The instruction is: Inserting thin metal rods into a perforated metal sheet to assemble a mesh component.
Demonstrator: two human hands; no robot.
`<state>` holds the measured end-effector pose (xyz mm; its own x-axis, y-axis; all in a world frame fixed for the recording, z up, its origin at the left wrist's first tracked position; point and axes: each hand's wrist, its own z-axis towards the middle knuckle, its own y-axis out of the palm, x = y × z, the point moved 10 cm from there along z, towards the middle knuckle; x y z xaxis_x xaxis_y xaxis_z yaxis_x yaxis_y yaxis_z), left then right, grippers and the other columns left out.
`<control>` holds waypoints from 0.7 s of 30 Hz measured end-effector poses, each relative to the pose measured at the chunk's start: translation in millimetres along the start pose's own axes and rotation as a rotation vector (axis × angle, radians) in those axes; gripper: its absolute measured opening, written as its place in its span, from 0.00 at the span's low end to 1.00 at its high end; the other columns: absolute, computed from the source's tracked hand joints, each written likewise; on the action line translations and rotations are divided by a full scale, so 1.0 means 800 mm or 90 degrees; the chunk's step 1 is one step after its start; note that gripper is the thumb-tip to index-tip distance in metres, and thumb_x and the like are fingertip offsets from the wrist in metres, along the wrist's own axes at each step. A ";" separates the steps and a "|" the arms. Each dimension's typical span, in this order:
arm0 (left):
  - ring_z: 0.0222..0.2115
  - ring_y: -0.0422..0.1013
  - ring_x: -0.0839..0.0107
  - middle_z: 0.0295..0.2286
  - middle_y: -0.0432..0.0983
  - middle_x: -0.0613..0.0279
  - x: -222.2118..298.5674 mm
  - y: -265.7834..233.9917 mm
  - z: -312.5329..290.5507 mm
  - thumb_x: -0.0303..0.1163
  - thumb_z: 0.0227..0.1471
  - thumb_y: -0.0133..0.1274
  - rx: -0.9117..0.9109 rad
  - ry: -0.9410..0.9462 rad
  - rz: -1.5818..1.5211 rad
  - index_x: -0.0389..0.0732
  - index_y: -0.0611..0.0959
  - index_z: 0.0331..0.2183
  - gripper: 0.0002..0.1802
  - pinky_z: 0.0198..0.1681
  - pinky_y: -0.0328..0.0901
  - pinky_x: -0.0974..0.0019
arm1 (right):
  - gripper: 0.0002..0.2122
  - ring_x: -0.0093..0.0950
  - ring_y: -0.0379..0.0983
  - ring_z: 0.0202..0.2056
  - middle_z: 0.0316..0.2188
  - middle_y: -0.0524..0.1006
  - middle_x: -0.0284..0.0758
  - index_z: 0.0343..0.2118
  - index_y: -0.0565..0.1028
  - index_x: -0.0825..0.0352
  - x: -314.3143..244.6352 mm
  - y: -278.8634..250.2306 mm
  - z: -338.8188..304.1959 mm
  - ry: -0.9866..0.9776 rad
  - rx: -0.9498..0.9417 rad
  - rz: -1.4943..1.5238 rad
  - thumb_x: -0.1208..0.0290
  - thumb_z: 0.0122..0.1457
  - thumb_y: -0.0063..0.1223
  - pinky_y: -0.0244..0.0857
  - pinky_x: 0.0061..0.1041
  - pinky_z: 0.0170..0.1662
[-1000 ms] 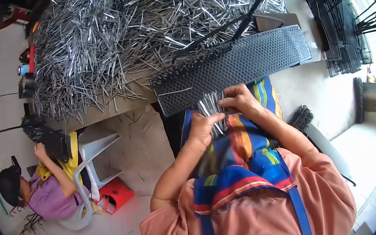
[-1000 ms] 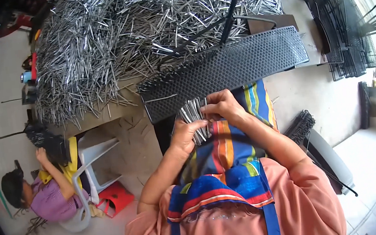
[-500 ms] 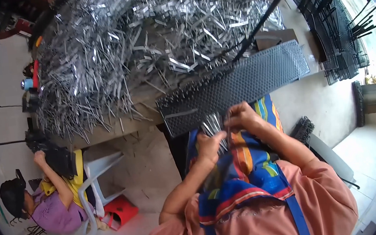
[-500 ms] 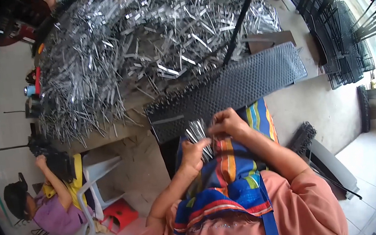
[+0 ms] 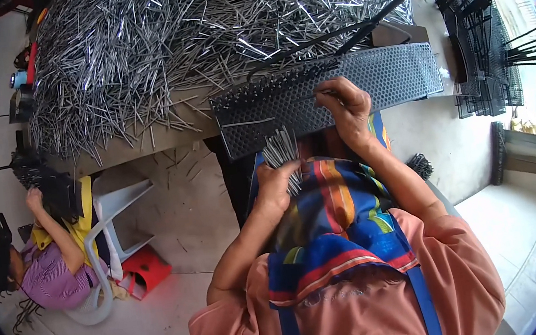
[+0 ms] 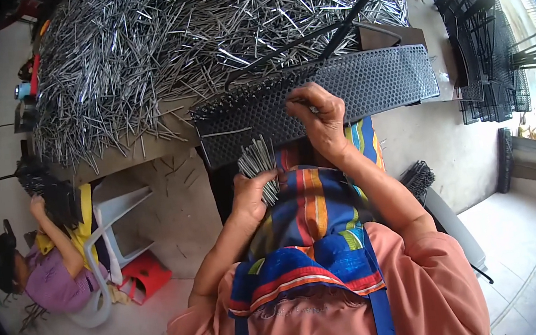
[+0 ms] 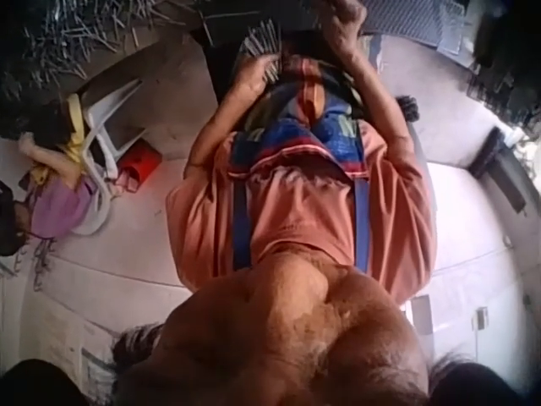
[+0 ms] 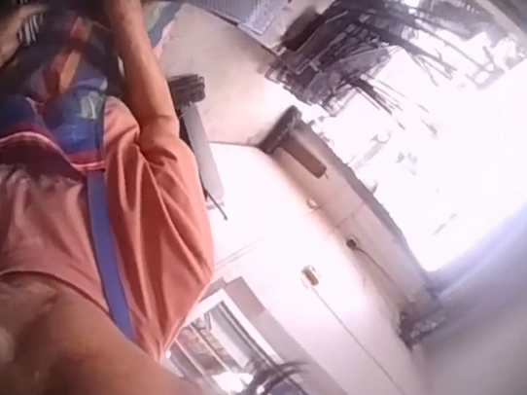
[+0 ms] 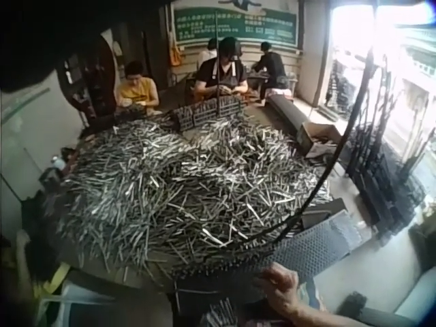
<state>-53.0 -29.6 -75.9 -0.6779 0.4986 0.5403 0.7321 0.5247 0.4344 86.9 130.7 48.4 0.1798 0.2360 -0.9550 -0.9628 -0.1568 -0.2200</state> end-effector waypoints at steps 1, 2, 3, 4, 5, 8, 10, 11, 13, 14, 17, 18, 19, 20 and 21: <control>0.24 0.78 0.63 0.26 0.80 0.51 -0.009 -0.003 0.001 0.16 0.44 0.56 -0.008 -0.004 0.000 0.30 0.81 0.32 0.08 0.27 0.75 0.62 | 0.06 0.20 0.75 0.29 0.28 0.77 0.34 0.33 0.77 0.72 -0.011 0.004 0.005 -0.071 -0.006 -0.054 0.86 0.52 0.56 0.67 0.16 0.33; 0.24 0.78 0.63 0.26 0.80 0.51 -0.006 0.000 -0.004 0.16 0.44 0.56 -0.007 -0.007 -0.004 0.30 0.81 0.32 0.08 0.27 0.75 0.62 | 0.06 0.20 0.75 0.29 0.28 0.77 0.34 0.33 0.77 0.72 -0.008 0.007 0.007 -0.069 -0.010 -0.056 0.86 0.52 0.56 0.67 0.16 0.33; 0.24 0.78 0.62 0.26 0.80 0.51 0.005 0.012 -0.012 0.16 0.45 0.55 -0.019 -0.004 -0.003 0.30 0.81 0.32 0.08 0.27 0.75 0.62 | 0.06 0.20 0.75 0.29 0.28 0.77 0.34 0.33 0.77 0.72 -0.010 0.005 0.010 -0.084 0.007 -0.066 0.86 0.51 0.56 0.68 0.17 0.33; 0.24 0.78 0.62 0.26 0.80 0.51 0.011 0.020 -0.016 0.16 0.45 0.55 -0.031 -0.001 -0.003 0.31 0.81 0.33 0.09 0.27 0.76 0.62 | 0.06 0.21 0.75 0.29 0.28 0.77 0.35 0.32 0.77 0.72 -0.012 0.002 0.013 -0.099 0.024 -0.075 0.86 0.50 0.57 0.68 0.18 0.34; 0.24 0.78 0.62 0.26 0.80 0.51 0.011 0.018 -0.012 0.16 0.45 0.55 -0.031 0.000 -0.006 0.31 0.81 0.33 0.09 0.27 0.76 0.62 | 0.06 0.21 0.75 0.29 0.28 0.77 0.35 0.32 0.77 0.72 -0.009 0.004 0.016 -0.100 0.021 -0.076 0.86 0.50 0.57 0.68 0.18 0.34; 0.24 0.78 0.66 0.26 0.80 0.55 0.017 0.013 -0.002 0.15 0.44 0.56 -0.031 0.009 -0.012 0.32 0.81 0.33 0.09 0.28 0.75 0.64 | 0.07 0.24 0.76 0.28 0.28 0.78 0.36 0.32 0.78 0.71 -0.007 0.009 0.021 -0.122 0.017 -0.097 0.85 0.49 0.59 0.68 0.20 0.32; 0.24 0.79 0.65 0.26 0.80 0.54 0.016 0.018 -0.006 0.16 0.44 0.56 -0.046 -0.026 0.018 0.32 0.81 0.33 0.09 0.27 0.75 0.64 | 0.06 0.21 0.76 0.29 0.28 0.78 0.35 0.32 0.78 0.72 -0.015 0.012 0.026 -0.131 0.005 -0.153 0.86 0.50 0.58 0.69 0.18 0.33; 0.24 0.79 0.65 0.26 0.80 0.54 0.016 0.019 -0.006 0.16 0.44 0.56 -0.045 -0.027 0.016 0.32 0.81 0.33 0.09 0.27 0.75 0.64 | 0.06 0.21 0.76 0.29 0.28 0.78 0.35 0.32 0.78 0.72 -0.014 0.013 0.026 -0.130 0.003 -0.153 0.86 0.50 0.58 0.69 0.18 0.33; 0.24 0.79 0.65 0.27 0.81 0.54 0.008 0.017 -0.008 0.15 0.44 0.56 -0.027 -0.057 -0.021 0.32 0.81 0.34 0.10 0.28 0.75 0.64 | 0.06 0.20 0.76 0.28 0.27 0.78 0.34 0.32 0.79 0.72 -0.003 0.011 0.029 -0.087 0.003 -0.109 0.86 0.50 0.58 0.69 0.17 0.32; 0.24 0.79 0.65 0.27 0.81 0.54 0.006 0.017 -0.009 0.15 0.44 0.56 -0.025 -0.058 -0.022 0.32 0.81 0.34 0.10 0.28 0.75 0.64 | 0.06 0.20 0.76 0.28 0.27 0.78 0.34 0.32 0.79 0.72 -0.003 0.012 0.030 -0.085 0.001 -0.109 0.86 0.50 0.58 0.69 0.17 0.32; 0.25 0.79 0.65 0.28 0.81 0.53 0.012 0.017 -0.009 0.15 0.44 0.55 -0.032 0.006 -0.068 0.32 0.80 0.35 0.11 0.27 0.75 0.63 | 0.05 0.19 0.76 0.26 0.25 0.78 0.33 0.32 0.79 0.72 -0.001 0.014 0.032 -0.063 0.006 -0.078 0.86 0.51 0.58 0.68 0.17 0.30; 0.25 0.79 0.65 0.28 0.80 0.53 0.009 0.014 -0.006 0.14 0.44 0.55 -0.021 -0.004 -0.068 0.32 0.80 0.35 0.12 0.28 0.75 0.63 | 0.05 0.18 0.75 0.25 0.25 0.78 0.33 0.31 0.79 0.72 -0.001 0.015 0.032 -0.064 0.000 -0.104 0.86 0.51 0.58 0.68 0.17 0.30; 0.25 0.79 0.65 0.28 0.80 0.54 0.007 0.012 -0.005 0.14 0.44 0.55 -0.009 -0.015 -0.068 0.32 0.80 0.35 0.12 0.28 0.76 0.63 | 0.05 0.18 0.75 0.25 0.25 0.78 0.33 0.31 0.79 0.72 -0.001 0.016 0.032 -0.066 -0.005 -0.130 0.86 0.51 0.58 0.67 0.16 0.29; 0.25 0.79 0.65 0.28 0.80 0.54 0.007 0.011 -0.004 0.14 0.44 0.55 -0.009 -0.016 -0.069 0.32 0.80 0.35 0.12 0.28 0.76 0.63 | 0.05 0.18 0.75 0.25 0.25 0.78 0.33 0.31 0.79 0.72 -0.001 0.017 0.032 -0.065 -0.005 -0.131 0.86 0.51 0.58 0.67 0.16 0.29; 0.25 0.79 0.65 0.28 0.80 0.55 0.004 0.009 -0.004 0.13 0.44 0.55 -0.006 -0.039 -0.061 0.33 0.80 0.36 0.13 0.29 0.76 0.63 | 0.05 0.18 0.74 0.25 0.24 0.77 0.33 0.31 0.79 0.72 -0.003 0.019 0.034 -0.070 -0.004 -0.143 0.85 0.51 0.58 0.66 0.17 0.28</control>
<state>-49.7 -27.0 -68.7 -0.7474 0.4877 0.4511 0.6642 0.5654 0.4891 66.7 153.5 52.8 0.3656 0.3683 -0.8548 -0.9001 -0.0940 -0.4255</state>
